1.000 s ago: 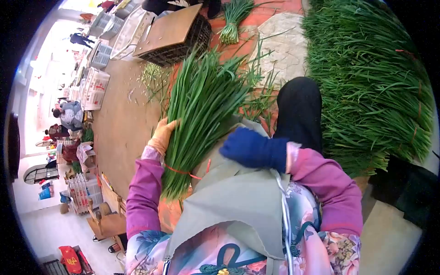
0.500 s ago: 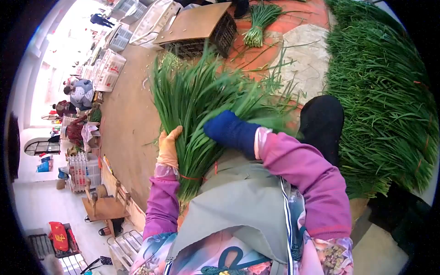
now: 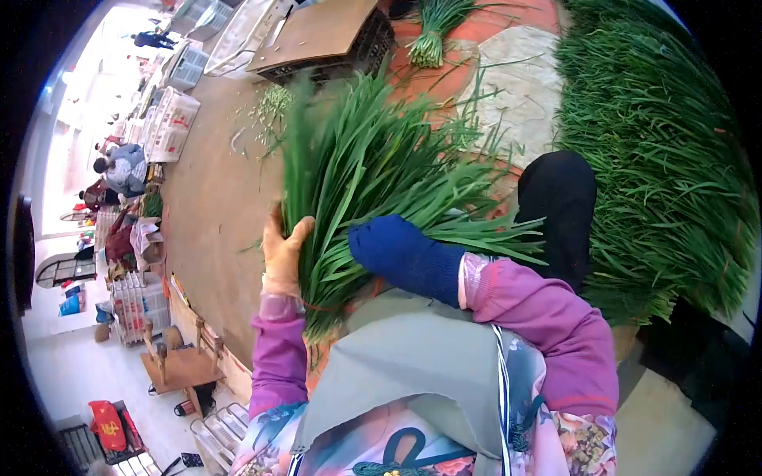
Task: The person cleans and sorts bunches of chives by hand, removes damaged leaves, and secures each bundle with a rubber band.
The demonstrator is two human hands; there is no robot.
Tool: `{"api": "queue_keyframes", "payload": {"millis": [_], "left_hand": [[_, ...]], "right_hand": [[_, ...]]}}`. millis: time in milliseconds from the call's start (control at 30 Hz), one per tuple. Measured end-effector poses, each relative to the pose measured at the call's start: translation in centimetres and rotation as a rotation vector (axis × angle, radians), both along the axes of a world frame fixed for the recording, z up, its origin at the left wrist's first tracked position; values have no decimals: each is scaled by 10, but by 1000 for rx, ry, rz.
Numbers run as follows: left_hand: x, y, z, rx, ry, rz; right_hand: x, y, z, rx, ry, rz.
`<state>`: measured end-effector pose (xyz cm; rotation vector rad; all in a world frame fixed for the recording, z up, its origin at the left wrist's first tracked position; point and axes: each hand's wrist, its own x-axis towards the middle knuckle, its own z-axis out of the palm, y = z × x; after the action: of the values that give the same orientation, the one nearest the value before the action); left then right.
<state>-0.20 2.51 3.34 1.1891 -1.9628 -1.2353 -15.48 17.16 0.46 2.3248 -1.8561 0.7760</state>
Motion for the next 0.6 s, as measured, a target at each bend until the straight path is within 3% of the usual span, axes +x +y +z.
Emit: {"api": "queue_keyframes", "payload": {"millis": [67,133,167,200,267,367,500,600], "left_hand": [[-12,21,24,-572,32,-81],[-9,28,37,-889,102,-430],[-17,34,46,-790,162,-651],[-21,40,47,-653,51,-726],[-21,41,18,-588,-276,-643],[-12,25,7,-759,-387,-627],[-7,34,9,-813,-644,-641],[-8,37,3,-796,-665,-621]], "right_hand": [[0,-4,0,-21,-22,31],[2,-7,-4,-41,-44,69],[7,-9,-11,-87,-155,63],[11,-11,-17,-133,-267,59],[11,-10,-20,-147,-390,150],[9,0,-12,6,-50,1],[3,10,-18,-40,-53,-19],[-5,16,-27,-43,-82,-3]]}}
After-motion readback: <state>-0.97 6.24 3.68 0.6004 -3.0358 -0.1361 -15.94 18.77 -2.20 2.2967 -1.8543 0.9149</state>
